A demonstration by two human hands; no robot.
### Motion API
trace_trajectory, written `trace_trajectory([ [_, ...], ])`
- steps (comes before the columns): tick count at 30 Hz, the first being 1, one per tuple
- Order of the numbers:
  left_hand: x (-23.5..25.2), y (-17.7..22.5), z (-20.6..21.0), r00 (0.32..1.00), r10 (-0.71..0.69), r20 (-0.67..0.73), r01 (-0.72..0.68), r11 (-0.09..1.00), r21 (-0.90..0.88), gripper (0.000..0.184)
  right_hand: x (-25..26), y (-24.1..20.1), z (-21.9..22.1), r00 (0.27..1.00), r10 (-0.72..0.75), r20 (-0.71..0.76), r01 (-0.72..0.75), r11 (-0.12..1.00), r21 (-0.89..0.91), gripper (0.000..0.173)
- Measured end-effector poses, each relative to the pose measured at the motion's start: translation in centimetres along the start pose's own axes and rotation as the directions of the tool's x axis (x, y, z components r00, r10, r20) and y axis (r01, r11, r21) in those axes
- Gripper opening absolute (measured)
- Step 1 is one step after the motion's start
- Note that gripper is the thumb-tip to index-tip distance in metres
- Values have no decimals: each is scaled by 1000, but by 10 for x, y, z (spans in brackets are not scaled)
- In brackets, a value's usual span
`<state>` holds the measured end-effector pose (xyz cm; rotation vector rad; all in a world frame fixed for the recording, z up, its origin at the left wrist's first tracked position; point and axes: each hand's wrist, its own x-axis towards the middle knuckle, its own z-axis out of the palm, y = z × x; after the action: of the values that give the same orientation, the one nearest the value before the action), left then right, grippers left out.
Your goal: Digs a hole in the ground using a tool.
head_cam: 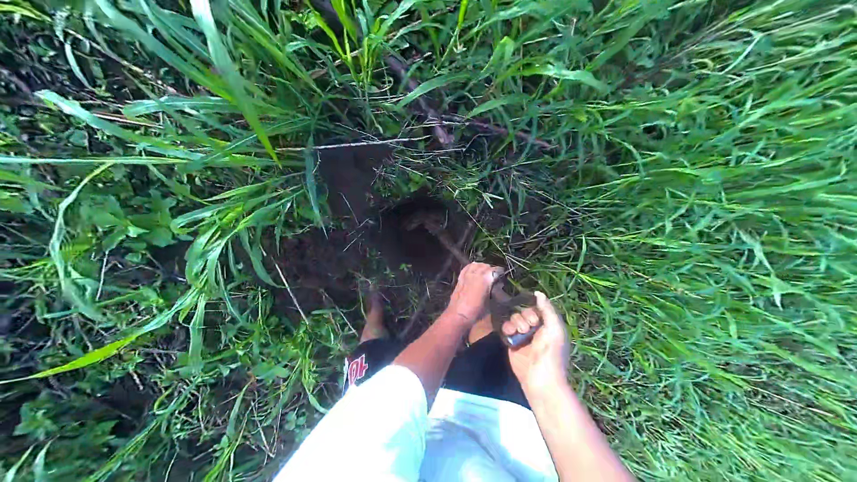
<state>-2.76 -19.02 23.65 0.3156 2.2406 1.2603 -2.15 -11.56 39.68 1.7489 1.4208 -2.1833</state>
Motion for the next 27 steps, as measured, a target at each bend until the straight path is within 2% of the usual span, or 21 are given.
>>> trace_trajectory([
  [1, 1, 7, -2, 996, 29, 85, -32, 999, 28, 28, 1, -5, -16, 999, -6, 34, 7, 999, -46, 14],
  [3, 3, 25, -9, 965, 143, 221, -157, 986, 48, 27, -10, -27, -42, 983, -66, 172, 105, 969, -225, 28],
  [6, -1, 81, -33, 896, 313, 315, -335, 942, 18, 24, -50, -99, -56, 904, -83, 419, 304, 814, -495, 38],
  [8, -15, 139, -55, 891, 377, 254, -381, 924, -35, 21, -89, -159, -57, 843, -66, 534, 419, 705, -572, 39],
  [10, -34, 190, -76, 900, 416, 126, -410, 909, -75, 19, -127, -215, -53, 743, 23, 669, 536, 578, -615, 41],
  [12, -51, 218, -93, 909, 417, -10, -416, 903, -106, 16, -155, -247, -40, 676, 101, 730, 608, 484, -629, 39],
  [13, -55, 219, -99, 917, 395, -59, -399, 910, -111, 15, -162, -250, -28, 667, 126, 734, 620, 453, -641, 39],
  [15, -57, 183, -103, 940, 321, -113, -334, 935, -123, 15, -153, -221, -1, 678, 146, 721, 631, 387, -672, 40],
  [16, -54, 143, -99, 952, 275, -137, -293, 946, -140, 15, -133, -183, 14, 684, 117, 720, 655, 337, -676, 38],
  [18, -54, 37, -79, 975, 150, -163, -182, 961, -209, 20, -77, -77, 40, 674, 73, 735, 697, 269, -665, 34],
  [20, -66, -39, -75, 987, 78, -137, -113, 958, -263, 25, -61, 4, 61, 704, 59, 708, 675, 256, -692, 33],
  [22, -88, -69, -95, 993, 38, -110, -69, 953, -294, 26, -81, 45, 79, 718, 94, 689, 656, 237, -716, 36],
  [24, -142, -92, -90, 995, 29, -94, -55, 957, -286, 23, -126, 90, 72, 728, 155, 668, 629, 238, -740, 41],
  [27, -200, -141, -85, 970, 42, -239, -108, 956, -271, 24, -166, 154, 76, 674, 385, 631, 608, 197, -769, 52],
])
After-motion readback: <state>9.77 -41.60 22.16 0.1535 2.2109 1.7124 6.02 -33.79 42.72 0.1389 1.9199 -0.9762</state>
